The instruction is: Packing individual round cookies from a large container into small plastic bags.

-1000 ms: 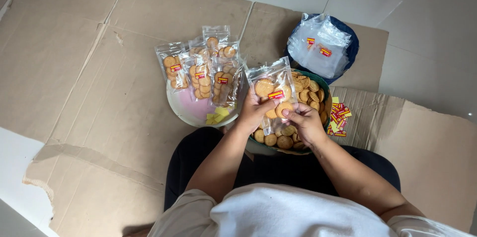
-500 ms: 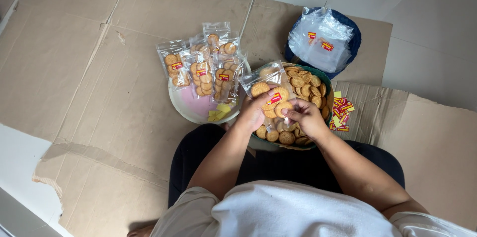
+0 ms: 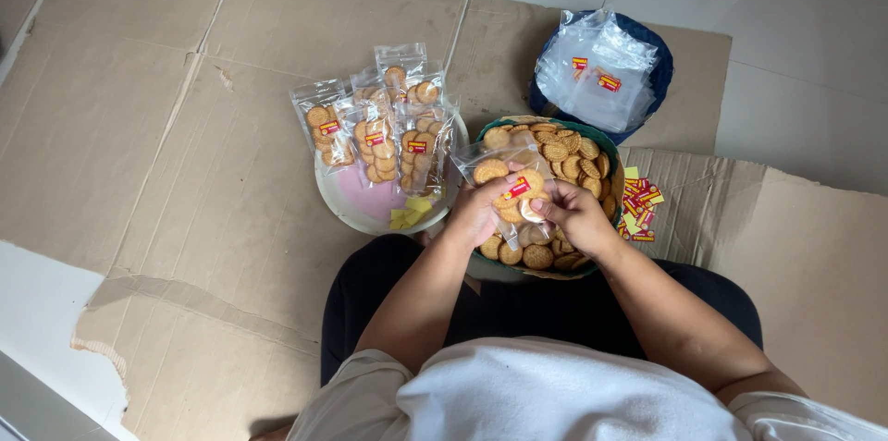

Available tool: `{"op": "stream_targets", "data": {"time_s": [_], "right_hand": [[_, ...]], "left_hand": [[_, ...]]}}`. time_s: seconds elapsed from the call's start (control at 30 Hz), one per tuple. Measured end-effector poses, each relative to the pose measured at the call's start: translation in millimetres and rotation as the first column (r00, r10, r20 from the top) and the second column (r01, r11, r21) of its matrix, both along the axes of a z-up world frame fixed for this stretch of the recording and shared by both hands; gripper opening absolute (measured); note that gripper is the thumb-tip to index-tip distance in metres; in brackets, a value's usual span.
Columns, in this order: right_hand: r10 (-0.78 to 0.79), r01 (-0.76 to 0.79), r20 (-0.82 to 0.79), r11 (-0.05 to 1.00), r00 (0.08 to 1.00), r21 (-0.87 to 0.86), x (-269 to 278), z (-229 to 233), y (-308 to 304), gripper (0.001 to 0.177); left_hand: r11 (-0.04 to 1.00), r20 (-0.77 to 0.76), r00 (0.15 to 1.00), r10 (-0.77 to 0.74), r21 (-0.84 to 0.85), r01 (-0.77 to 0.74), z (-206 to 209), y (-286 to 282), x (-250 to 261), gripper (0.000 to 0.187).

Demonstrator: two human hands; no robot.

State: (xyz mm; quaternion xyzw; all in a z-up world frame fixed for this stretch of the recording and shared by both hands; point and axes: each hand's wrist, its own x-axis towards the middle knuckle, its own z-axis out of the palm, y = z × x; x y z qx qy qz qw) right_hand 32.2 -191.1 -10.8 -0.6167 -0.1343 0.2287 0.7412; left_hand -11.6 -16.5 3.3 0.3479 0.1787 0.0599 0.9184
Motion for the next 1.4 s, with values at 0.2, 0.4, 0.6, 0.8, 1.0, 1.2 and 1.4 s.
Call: {"op": "stream_targets", "data": {"time_s": [0.2, 0.4, 0.6, 0.8, 1.0, 1.2, 1.4], "right_hand": [[0.027, -0.026, 0.029, 1.000, 0.999, -0.009, 0, -3, 3, 0.028], [-0.036, 0.037, 0.016, 0.998, 0.999, -0.043, 13, -29, -5, 0.046], [0.046, -0.035, 0.070, 0.990, 0.997, -0.139, -3, 35, 3, 0.091], [0.024, -0.026, -0.028, 0.997, 0.999, -0.078, 11, 5, -3, 0.070], [0.043, -0.046, -0.125, 0.999, 0.991, -0.017, 16, -9, -9, 0.055], [0.040, -0.041, -0.105, 0.999, 0.994, -0.007, 18, -15, -11, 0.052], [-0.121, 0.117, -0.079, 0.992, 0.990, -0.050, 29, 12, -26, 0.040]], "left_hand": [[0.997, 0.000, 1.000, -0.021, 0.077, 0.021, -18, 10, 7, 0.034], [0.993, 0.021, 0.997, -0.074, 0.092, 0.072, 5, 7, -1, 0.038], [0.986, 0.047, 0.997, 0.055, 0.153, -0.062, -8, 8, 1, 0.034], [0.989, 0.052, 0.997, -0.058, 0.138, 0.051, 0, 9, -3, 0.040], [0.968, 0.100, 0.980, -0.174, 0.202, 0.151, -33, 18, 3, 0.056], [0.949, 0.104, 0.972, -0.209, 0.262, 0.176, -62, 25, 7, 0.064], [0.967, 0.160, 0.968, -0.194, 0.199, 0.161, -15, 25, 8, 0.069]]}}
